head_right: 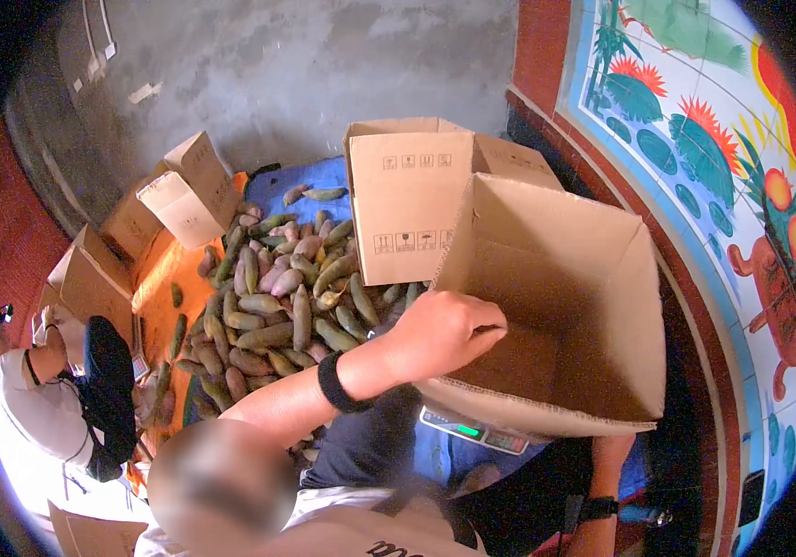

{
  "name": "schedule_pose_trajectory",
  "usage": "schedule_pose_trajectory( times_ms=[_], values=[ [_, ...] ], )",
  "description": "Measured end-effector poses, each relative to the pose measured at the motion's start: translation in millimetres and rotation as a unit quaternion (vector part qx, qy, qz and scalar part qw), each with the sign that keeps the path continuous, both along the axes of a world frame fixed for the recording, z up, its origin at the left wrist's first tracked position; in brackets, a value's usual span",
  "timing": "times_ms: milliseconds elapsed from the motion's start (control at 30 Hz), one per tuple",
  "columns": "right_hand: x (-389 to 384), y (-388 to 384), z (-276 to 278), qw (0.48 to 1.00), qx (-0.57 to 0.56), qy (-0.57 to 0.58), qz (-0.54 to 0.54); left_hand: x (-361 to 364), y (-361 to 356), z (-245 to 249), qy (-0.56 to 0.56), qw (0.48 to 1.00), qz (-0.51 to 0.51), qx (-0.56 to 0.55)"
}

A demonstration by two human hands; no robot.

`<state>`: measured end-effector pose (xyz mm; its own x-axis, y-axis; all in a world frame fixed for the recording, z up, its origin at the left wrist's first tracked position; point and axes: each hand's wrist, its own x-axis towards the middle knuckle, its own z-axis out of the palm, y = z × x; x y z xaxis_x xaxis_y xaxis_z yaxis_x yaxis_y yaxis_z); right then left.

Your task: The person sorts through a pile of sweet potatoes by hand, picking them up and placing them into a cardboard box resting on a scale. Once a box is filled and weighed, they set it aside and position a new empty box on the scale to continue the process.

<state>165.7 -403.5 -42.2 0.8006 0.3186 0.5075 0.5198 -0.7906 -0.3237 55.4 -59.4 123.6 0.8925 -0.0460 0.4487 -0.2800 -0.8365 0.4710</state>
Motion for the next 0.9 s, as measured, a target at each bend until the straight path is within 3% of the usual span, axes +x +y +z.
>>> schedule_pose_trajectory(
  times_ms=[100,300,400,600,633,900],
  values=[
    [1,-3,-3,0.999,-0.031,0.016,-0.010,-1,0,-3,-0.042,0.998,-0.049,-0.016],
    [4,-1,-2,0.997,-0.076,-0.002,-0.029,2,-2,-2,-0.133,0.982,-0.034,-0.129],
    [8,-4,-8,0.995,-0.092,0.001,-0.042,-1,4,1,-0.193,0.974,-0.010,-0.119],
    [6,-7,-8,0.993,-0.110,0.002,-0.054,-22,11,-6,-0.217,0.961,0.076,-0.153],
    [7,-6,-7,0.992,-0.108,0.008,-0.062,-26,16,-12,-0.168,0.974,0.059,-0.138],
    [3,-4,0,0.993,-0.103,0.035,-0.041,-46,-1,-63,-0.138,0.965,-0.018,-0.221]
  ],
)
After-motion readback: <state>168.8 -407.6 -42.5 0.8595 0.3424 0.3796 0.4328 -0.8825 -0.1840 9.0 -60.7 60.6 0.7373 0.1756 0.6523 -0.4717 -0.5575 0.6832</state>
